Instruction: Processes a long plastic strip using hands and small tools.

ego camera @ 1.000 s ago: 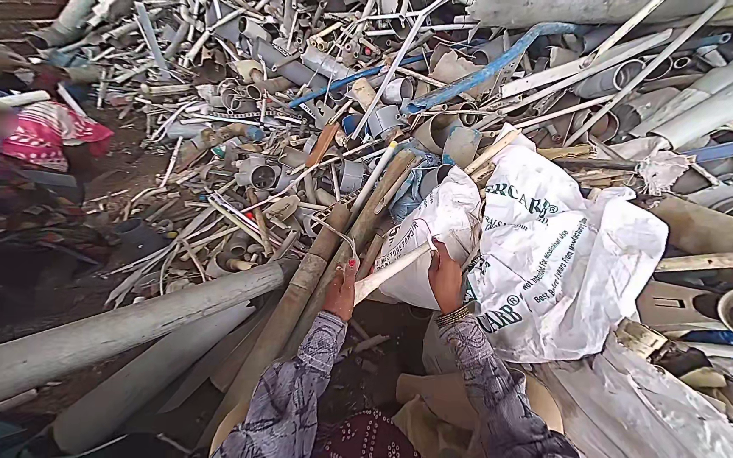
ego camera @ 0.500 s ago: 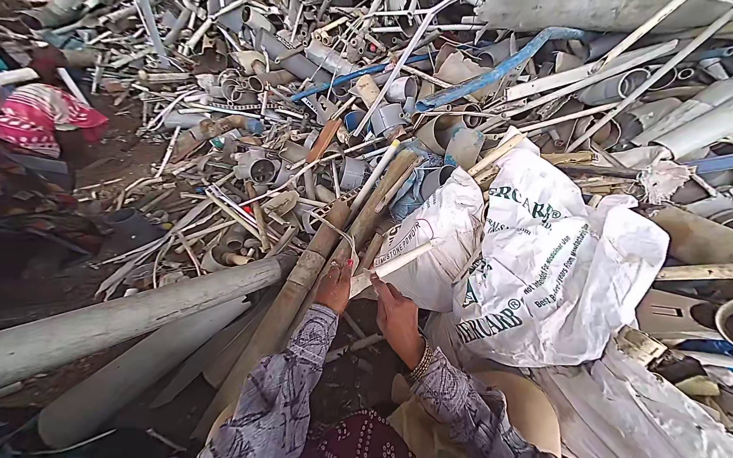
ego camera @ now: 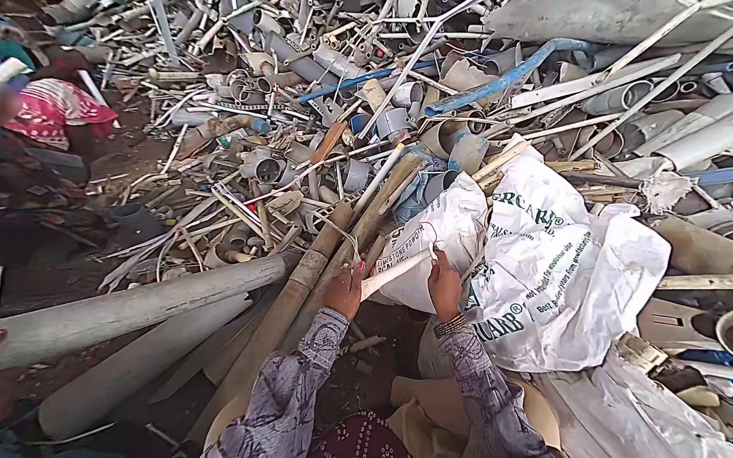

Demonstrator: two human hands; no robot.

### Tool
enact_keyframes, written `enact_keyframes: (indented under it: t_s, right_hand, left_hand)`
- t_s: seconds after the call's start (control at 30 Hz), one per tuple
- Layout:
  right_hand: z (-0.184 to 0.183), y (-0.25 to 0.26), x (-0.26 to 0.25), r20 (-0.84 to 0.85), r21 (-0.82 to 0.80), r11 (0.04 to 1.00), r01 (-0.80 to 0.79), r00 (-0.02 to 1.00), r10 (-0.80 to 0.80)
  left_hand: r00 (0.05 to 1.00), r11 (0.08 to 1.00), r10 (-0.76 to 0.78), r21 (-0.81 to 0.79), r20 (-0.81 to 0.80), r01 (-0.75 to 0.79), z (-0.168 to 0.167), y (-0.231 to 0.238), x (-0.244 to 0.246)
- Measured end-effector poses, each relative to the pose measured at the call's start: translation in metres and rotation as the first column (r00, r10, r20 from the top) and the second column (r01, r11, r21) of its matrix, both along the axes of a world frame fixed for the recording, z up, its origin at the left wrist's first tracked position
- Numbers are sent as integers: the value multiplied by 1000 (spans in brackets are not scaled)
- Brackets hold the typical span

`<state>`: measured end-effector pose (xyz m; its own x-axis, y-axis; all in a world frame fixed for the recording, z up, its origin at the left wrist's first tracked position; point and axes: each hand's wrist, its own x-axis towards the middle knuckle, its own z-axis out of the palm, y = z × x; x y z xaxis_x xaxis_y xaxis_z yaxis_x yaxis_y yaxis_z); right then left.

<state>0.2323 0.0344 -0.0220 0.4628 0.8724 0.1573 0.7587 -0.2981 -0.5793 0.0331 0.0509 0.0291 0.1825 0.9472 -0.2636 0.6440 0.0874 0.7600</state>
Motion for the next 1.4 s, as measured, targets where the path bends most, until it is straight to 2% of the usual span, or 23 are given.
enact_keyframes:
  t_s: [0.07, 0.1, 0.17, 0.23, 0.3, 0.37, 0.4, 0.47, 0.5, 0.57, 0.63, 0.67, 0.7, 0.73, 0.8, 0.83, 0.87, 0.97, 1.0, 1.1, 1.13, 1.27, 1.4]
  right_hand:
    - [18, 6, 13, 6, -195, 979, 53, 999, -52]
    - [24, 3, 7, 26, -219, 975, 32, 999, -26]
    - [20, -15, -21, 90, -46, 993, -110, 989, 113]
    - [4, -34, -52, 194, 254, 911, -324, 940, 280]
    - [-5, -35, -56, 240, 324, 866, -381, 918, 314]
    - [-7, -18, -31, 190, 211, 951, -225, 964, 186]
    - [-1, -6, -14, 148, 86, 990, -113, 984, 100]
    - [14, 11, 11, 81, -164, 986, 21, 997, -8]
    - [19, 10, 12, 77, -186, 982, 18, 997, -3]
    - [13, -6, -5, 130, 17, 993, -113, 985, 109]
    - [2, -24, -22, 213, 235, 934, -269, 952, 220]
    - [0, -26, -23, 226, 254, 924, -284, 947, 229]
    - [1, -24, -17, 206, 190, 952, -241, 958, 201]
    - [7, -18, -6, 161, 37, 988, -150, 977, 142]
    - [19, 0, 16, 117, -244, 970, 7, 993, 23]
    - [23, 4, 19, 135, -292, 956, 27, 991, 13]
    - [24, 1, 15, 175, -289, 957, 10, 984, 43]
    - [18, -20, 4, 198, -86, 978, -192, 958, 206]
    - [19, -21, 8, 200, -112, 972, -207, 953, 226]
    - [32, -5, 30, 172, -370, 927, -60, 976, 132]
    - [37, -3, 28, 163, -394, 918, -50, 979, 124]
    - [28, -20, -4, 227, -116, 960, -255, 934, 275]
    - [43, 11, 17, 187, -444, 895, -41, 972, 138]
  left_hand:
    - [998, 998, -27, 60, -57, 31, 4, -2, 4]
    - [997, 996, -28, 84, -74, 35, 5, -2, 4]
    - [991, 993, -38, 103, -125, 51, 8, -5, 5]
    - [982, 990, -43, 127, -183, 67, 11, -7, 4]
    - [976, 992, -45, 107, -212, 69, 11, -8, 3]
    - [974, 994, -49, 84, -219, 68, 10, -9, 3]
    - [974, 994, -50, 86, -220, 70, 11, -9, 4]
    - [971, 984, -60, 152, -230, 96, 10, -13, 6]
    - [968, 965, -64, 231, -242, 122, 9, -15, 6]
    - [962, 863, -63, 470, -267, 187, -1, -17, 3]
    - [959, 687, -37, 690, -280, 228, -15, -14, 1]
    - [958, 611, -21, 754, -287, 239, -19, -12, 0]
    - [957, 528, 3, 813, -289, 244, -25, -11, -1]
    - [958, 460, 19, 853, -288, 247, -29, -10, 0]
    - [960, 352, 33, 902, -280, 251, -33, -9, 1]
    - [961, 308, 35, 918, -273, 250, -33, -8, 1]
    - [964, 260, 48, 935, -261, 240, -34, -6, 0]
    - [974, 104, 100, 976, -203, 193, -39, 5, -1]
    - [975, 67, 106, 980, -194, 187, -41, 7, 1]
    - [979, -25, 101, 984, -174, 178, -43, 3, 6]
    - [980, -41, 100, 983, -172, 177, -43, 3, 7]
    - [978, -31, 101, 982, -184, 188, -47, 7, 4]
    - [977, -39, 90, 980, -193, 197, -46, 3, 7]
